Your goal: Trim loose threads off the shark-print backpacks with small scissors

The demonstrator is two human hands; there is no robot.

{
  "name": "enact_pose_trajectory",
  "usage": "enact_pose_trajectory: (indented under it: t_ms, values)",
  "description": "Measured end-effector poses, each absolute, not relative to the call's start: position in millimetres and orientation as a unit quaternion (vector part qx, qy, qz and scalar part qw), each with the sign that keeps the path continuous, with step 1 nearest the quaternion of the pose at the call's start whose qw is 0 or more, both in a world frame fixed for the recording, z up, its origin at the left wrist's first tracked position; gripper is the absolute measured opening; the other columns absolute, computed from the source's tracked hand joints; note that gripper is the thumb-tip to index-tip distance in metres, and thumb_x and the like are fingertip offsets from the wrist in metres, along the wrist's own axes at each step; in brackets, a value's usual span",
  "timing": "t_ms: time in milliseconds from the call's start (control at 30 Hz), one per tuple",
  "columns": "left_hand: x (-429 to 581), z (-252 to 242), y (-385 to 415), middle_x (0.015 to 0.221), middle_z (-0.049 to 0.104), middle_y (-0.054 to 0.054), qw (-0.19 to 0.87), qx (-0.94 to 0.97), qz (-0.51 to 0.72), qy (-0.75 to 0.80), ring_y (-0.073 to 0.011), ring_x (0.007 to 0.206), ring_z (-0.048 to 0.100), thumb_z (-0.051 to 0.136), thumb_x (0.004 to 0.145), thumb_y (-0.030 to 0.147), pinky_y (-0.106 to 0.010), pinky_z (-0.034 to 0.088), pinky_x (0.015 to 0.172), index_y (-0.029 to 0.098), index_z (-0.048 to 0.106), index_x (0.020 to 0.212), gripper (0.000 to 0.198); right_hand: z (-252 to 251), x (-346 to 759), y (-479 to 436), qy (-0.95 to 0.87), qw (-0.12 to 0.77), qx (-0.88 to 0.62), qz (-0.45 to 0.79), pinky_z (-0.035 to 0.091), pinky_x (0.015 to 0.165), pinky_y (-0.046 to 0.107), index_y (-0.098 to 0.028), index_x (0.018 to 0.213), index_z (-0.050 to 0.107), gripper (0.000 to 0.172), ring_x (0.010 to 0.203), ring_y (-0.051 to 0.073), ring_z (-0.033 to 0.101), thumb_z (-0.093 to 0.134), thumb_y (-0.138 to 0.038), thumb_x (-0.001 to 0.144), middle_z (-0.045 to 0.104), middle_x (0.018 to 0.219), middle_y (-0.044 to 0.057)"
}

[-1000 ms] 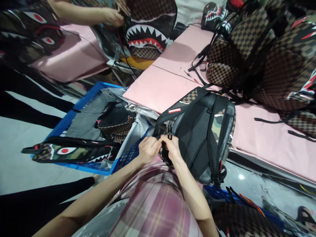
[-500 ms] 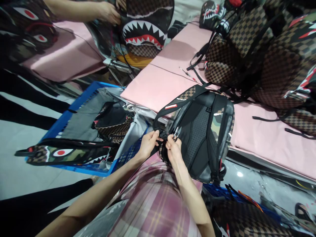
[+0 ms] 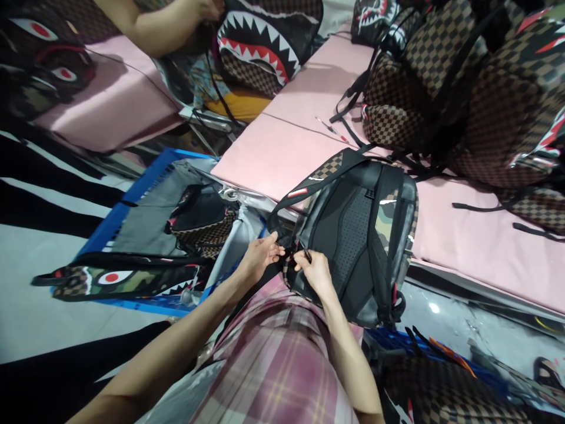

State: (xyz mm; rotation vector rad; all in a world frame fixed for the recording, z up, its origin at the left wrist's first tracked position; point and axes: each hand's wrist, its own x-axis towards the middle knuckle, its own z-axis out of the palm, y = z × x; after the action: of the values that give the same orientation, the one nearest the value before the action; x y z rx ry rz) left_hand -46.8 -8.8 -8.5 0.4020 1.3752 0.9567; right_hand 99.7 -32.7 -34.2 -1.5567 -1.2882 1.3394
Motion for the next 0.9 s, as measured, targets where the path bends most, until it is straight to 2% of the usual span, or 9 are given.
enact_pose_trajectory:
  t_ms: [100,167,233,333,433,500,600,733,900]
  values:
    - [-44,-11,-8,0.058,0.06,-0.003,0.664,0.196,0.406,0.597,-0.0097,0.05,0.055,0.067,0.062,0.048,-0.019,0.037,0.046,0.012,0.053,0.068,0.039,-32,92,-36,-0.48,0.381,-0.633,0.473,0.043,0.069,0.028,-0.021,0.081,0.068,0.016,0.074,0.018,0.062,0.058,-0.032,0.075,0.069,0.076,0.001]
    - [-43,-12,-11,0.055,0.058,-0.002,0.665,0.211,0.393,0.599,-0.0097,0.049,0.053,0.067,0.061,0.049,-0.019,0.038,0.046,0.013,0.052,0.065,0.039,-28,81,-35,-0.465,0.408,-0.645,0.448,0.043,0.063,0.025,-0.021,0.081,0.066,0.016,0.069,0.016,0.06,0.059,-0.034,0.076,0.068,0.075,0.0]
    - [-47,-13,-12,0.051,0.055,0.0,0.634,0.228,0.387,0.629,-0.0101,0.048,0.051,0.064,0.062,0.048,-0.021,0.039,0.048,0.015,0.05,0.06,0.037,-23,73,-34,-0.509,0.378,-0.633,0.444,0.041,0.058,0.023,-0.02,0.075,0.065,0.015,0.062,0.014,0.058,0.058,-0.033,0.078,0.066,0.067,-0.002]
    - [-64,-10,-6,0.05,0.054,0.002,0.497,0.325,0.372,0.714,-0.0115,0.051,0.05,0.056,0.069,0.045,-0.024,0.04,0.053,0.017,0.053,0.057,0.031,-12,89,-46,-0.613,0.316,-0.593,0.416,0.043,0.065,0.023,-0.022,0.076,0.067,0.017,0.07,0.014,0.062,0.054,-0.027,0.084,0.068,0.076,-0.001]
    - [-80,0,5,0.049,0.05,0.0,0.296,0.579,0.26,0.714,-0.0158,0.055,0.05,0.053,0.073,0.041,-0.028,0.038,0.056,0.02,0.055,0.055,0.028,6,141,-81,-0.605,0.356,-0.606,0.374,0.045,0.076,0.025,-0.023,0.088,0.068,0.014,0.084,0.015,0.063,0.055,-0.025,0.084,0.069,0.093,0.001]
    - [-79,11,6,0.067,0.06,-0.004,0.175,0.686,0.251,0.66,-0.0228,0.073,0.056,0.054,0.075,0.04,-0.034,0.041,0.066,0.023,0.061,0.071,0.019,19,187,-110,-0.519,0.433,-0.654,0.341,0.046,0.083,0.028,-0.024,0.094,0.068,0.018,0.092,0.016,0.063,0.054,-0.028,0.084,0.069,0.1,0.002]
    - [-48,21,-3,0.1,0.063,-0.01,0.078,0.762,0.316,0.56,-0.0272,0.097,0.055,0.051,0.081,0.035,-0.041,0.039,0.082,0.022,0.06,0.103,0.027,25,252,-141,-0.341,0.495,-0.767,0.225,0.047,0.082,0.033,-0.021,0.09,0.069,0.021,0.087,0.019,0.064,0.055,-0.035,0.082,0.07,0.091,0.004]
    - [30,8,-21,0.083,0.069,-0.003,0.225,0.843,0.279,0.402,-0.02,0.082,0.06,0.052,0.083,0.028,-0.034,0.041,0.077,0.023,0.066,0.085,0.016,11,293,-149,-0.321,0.478,-0.783,0.234,0.048,0.081,0.037,-0.016,0.087,0.069,0.025,0.084,0.023,0.065,0.06,-0.037,0.076,0.072,0.084,0.006]
    - [102,-9,-41,0.089,0.068,-0.001,0.316,0.827,0.228,0.405,-0.0168,0.086,0.058,0.051,0.086,0.025,-0.033,0.035,0.077,0.023,0.067,0.089,0.017,-2,290,-127,-0.355,0.466,-0.758,0.288,0.046,0.087,0.036,-0.019,0.09,0.069,0.024,0.092,0.022,0.065,0.059,-0.035,0.075,0.071,0.093,0.005]
